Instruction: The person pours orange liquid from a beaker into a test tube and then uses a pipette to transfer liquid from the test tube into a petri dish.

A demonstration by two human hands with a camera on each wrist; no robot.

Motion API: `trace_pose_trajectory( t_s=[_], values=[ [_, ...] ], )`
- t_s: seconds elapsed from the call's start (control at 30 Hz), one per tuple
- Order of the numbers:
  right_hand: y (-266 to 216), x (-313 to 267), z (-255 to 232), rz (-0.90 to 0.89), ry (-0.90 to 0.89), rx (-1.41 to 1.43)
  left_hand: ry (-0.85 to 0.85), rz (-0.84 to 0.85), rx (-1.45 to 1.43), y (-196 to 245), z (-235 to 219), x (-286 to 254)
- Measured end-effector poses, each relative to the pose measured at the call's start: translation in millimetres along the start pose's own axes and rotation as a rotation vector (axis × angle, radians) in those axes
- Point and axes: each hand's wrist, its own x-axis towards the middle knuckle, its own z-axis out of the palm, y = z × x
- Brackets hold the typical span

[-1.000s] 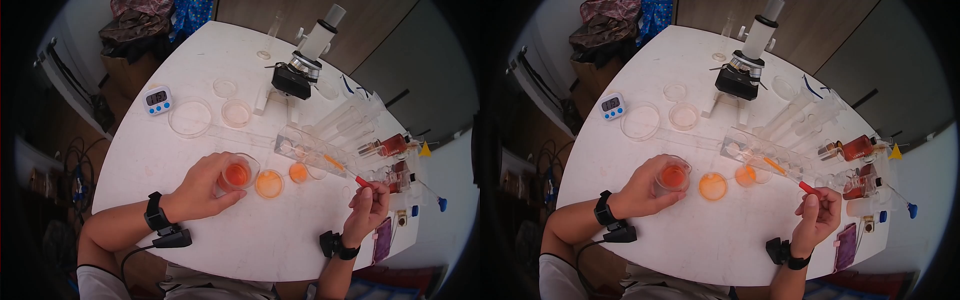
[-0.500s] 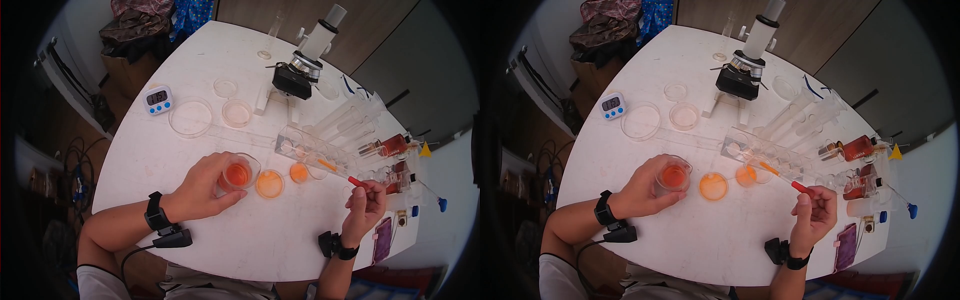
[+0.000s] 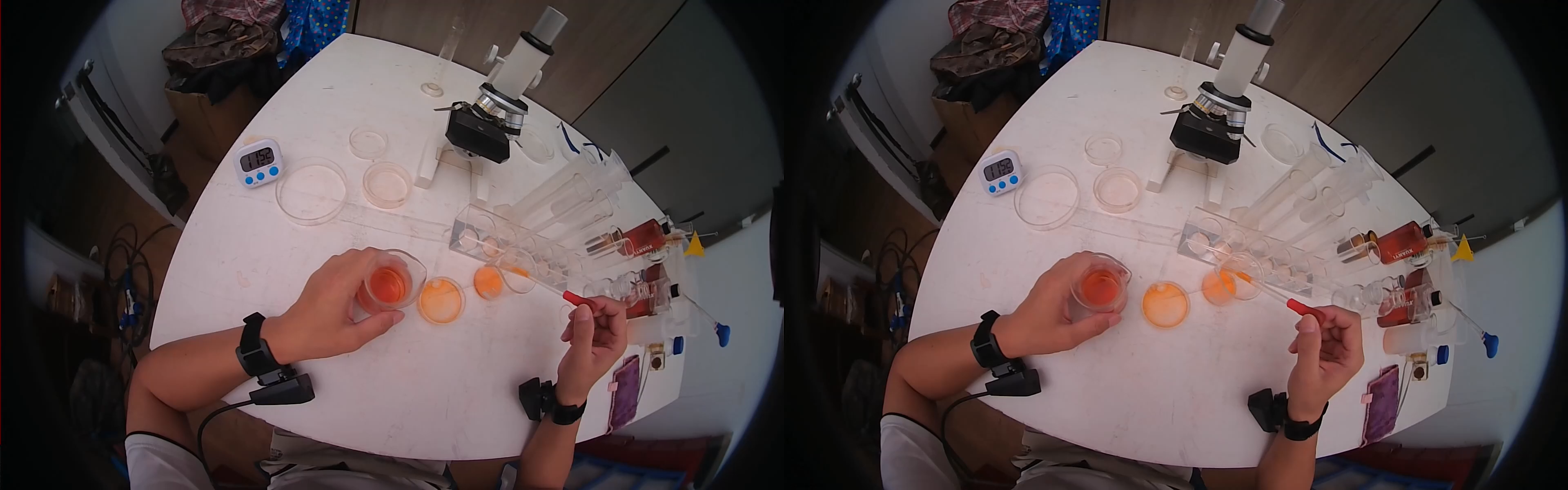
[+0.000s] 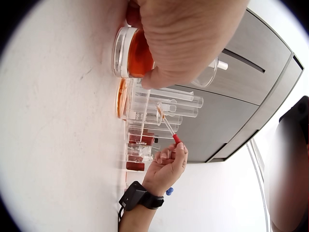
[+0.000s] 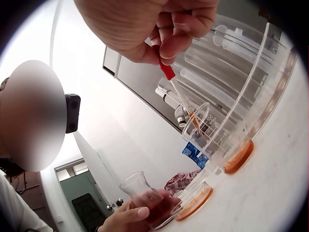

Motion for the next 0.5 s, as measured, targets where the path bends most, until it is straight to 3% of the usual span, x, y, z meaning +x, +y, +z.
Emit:
trace_pose_trajectory(
  t_s=[0.5],
  values=[
    [3.7, -1.1, -1.4, -0.084, 0.071, -0.039, 0.002, 0.009, 0.012, -0.4, 0.1, 0.1]
  ],
)
